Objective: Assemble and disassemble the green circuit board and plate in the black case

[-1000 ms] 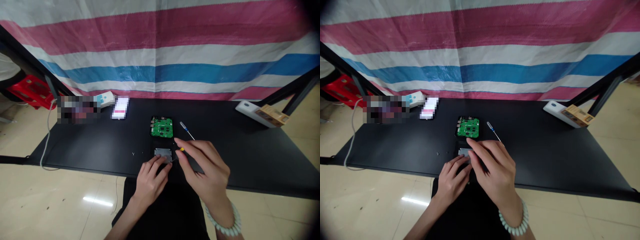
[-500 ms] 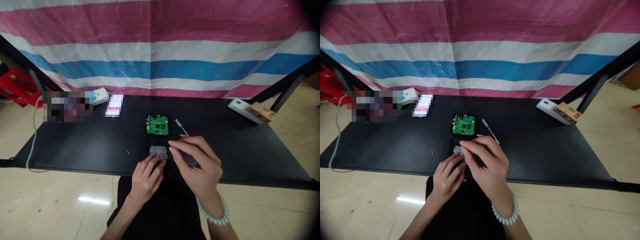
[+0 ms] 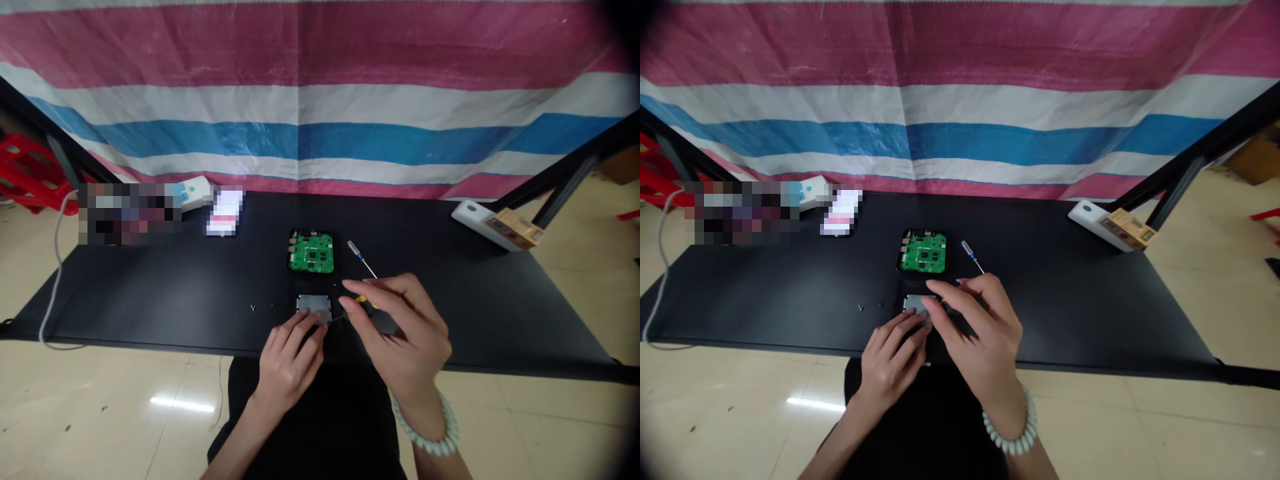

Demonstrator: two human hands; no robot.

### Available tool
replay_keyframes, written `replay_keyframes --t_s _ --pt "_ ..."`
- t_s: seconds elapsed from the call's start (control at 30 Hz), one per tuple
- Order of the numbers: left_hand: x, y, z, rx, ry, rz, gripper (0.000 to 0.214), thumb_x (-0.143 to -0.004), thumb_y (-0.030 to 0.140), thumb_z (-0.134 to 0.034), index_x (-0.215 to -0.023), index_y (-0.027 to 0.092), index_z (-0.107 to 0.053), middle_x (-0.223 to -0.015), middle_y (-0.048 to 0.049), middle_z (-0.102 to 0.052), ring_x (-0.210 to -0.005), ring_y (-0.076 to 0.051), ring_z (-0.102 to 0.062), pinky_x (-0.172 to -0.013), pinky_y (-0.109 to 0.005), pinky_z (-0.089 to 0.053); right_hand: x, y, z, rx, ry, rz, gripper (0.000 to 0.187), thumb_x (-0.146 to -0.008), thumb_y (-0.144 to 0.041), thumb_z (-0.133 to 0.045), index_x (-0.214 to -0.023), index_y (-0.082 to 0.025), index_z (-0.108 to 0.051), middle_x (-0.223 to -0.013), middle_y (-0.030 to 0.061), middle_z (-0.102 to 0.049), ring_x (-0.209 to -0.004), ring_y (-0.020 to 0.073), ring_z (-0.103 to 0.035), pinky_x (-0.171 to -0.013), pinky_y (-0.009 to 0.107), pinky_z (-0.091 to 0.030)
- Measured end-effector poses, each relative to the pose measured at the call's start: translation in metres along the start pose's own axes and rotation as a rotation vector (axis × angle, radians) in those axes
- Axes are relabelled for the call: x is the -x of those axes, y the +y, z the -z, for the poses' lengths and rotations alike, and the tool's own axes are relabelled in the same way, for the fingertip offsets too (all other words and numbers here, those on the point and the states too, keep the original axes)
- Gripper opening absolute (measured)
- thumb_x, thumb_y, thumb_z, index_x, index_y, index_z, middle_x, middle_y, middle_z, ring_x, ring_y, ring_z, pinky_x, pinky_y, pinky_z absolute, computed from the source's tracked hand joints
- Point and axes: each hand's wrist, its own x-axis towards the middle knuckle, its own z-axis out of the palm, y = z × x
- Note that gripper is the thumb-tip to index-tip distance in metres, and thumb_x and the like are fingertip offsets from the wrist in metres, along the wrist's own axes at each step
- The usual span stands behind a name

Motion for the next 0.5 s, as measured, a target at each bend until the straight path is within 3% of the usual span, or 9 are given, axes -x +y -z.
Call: replay_keyframes --t_s 0.07,0.2,0.27,0.37,0.5 --pt "-0.0005 -0.0004 0.0006 0.003 -0.004 -0.006 0.032 -0.103 0.013 -0.062 -0.133 0.018 -0.069 -0.136 -0.0093 -0.074 -0.133 -0.028 -0.064 -0.098 -0.039 -0.052 0.0011 0.0002 0.0008 0.015 -0.023 0.014 0.035 -0.098 -0.013 -0.07 -0.129 -0.029 -0.076 -0.101 0.0055 -0.07 -0.095 0.0207 -0.07 -0.079 0.036 -0.061" --pt "-0.0018 -0.0008 0.0018 0.005 -0.01 -0.012 0.03 -0.103 0.012 -0.062 -0.132 0.018 -0.07 -0.137 -0.0091 -0.074 -0.132 -0.028 -0.065 -0.097 -0.039 -0.052 0.0 -0.0015 0.0047 -0.111 -0.18 0.035 0.054 -0.103 -0.007 -0.05 -0.153 -0.024 -0.059 -0.136 0.0113 -0.07 -0.125 0.027 -0.066 -0.103 0.047 -0.058" --pt "-0.002 -0.0006 0.002 -0.001 -0.015 -0.009 0.031 -0.103 0.012 -0.061 -0.132 0.018 -0.069 -0.137 -0.009 -0.074 -0.132 -0.028 -0.065 -0.097 -0.039 -0.051 -0.0012 -0.002 0.0042 -0.126 -0.185 0.048 0.051 -0.102 -0.005 -0.054 -0.148 -0.025 -0.063 -0.126 0.008 -0.074 -0.115 0.0232 -0.07 -0.097 0.041 -0.06" --pt "-0.0023 0.0 0.0019 -0.008 -0.012 -0.003 0.03 -0.104 0.012 -0.061 -0.132 0.019 -0.069 -0.136 -0.0091 -0.075 -0.13 -0.028 -0.066 -0.097 -0.039 -0.051 -0.0022 -0.001 0.0 -0.026 -0.084 0.065 0.033 -0.097 -0.01 -0.072 -0.126 -0.026 -0.075 -0.098 0.0023 -0.072 -0.085 0.0164 -0.068 -0.076 0.032 -0.058" --pt "-0.0036 0.0008 0.0022 -0.006 -0.007 -0.001 0.029 -0.103 0.012 -0.061 -0.131 0.019 -0.069 -0.135 -0.0093 -0.075 -0.13 -0.028 -0.066 -0.096 -0.039 -0.052 -0.0021 0.0004 -0.0032 0.048 -0.075 0.055 0.011 -0.099 -0.017 -0.071 -0.108 -0.022 -0.075 -0.091 0.0033 -0.065 -0.084 0.0176 -0.063 -0.075 0.034 -0.054"
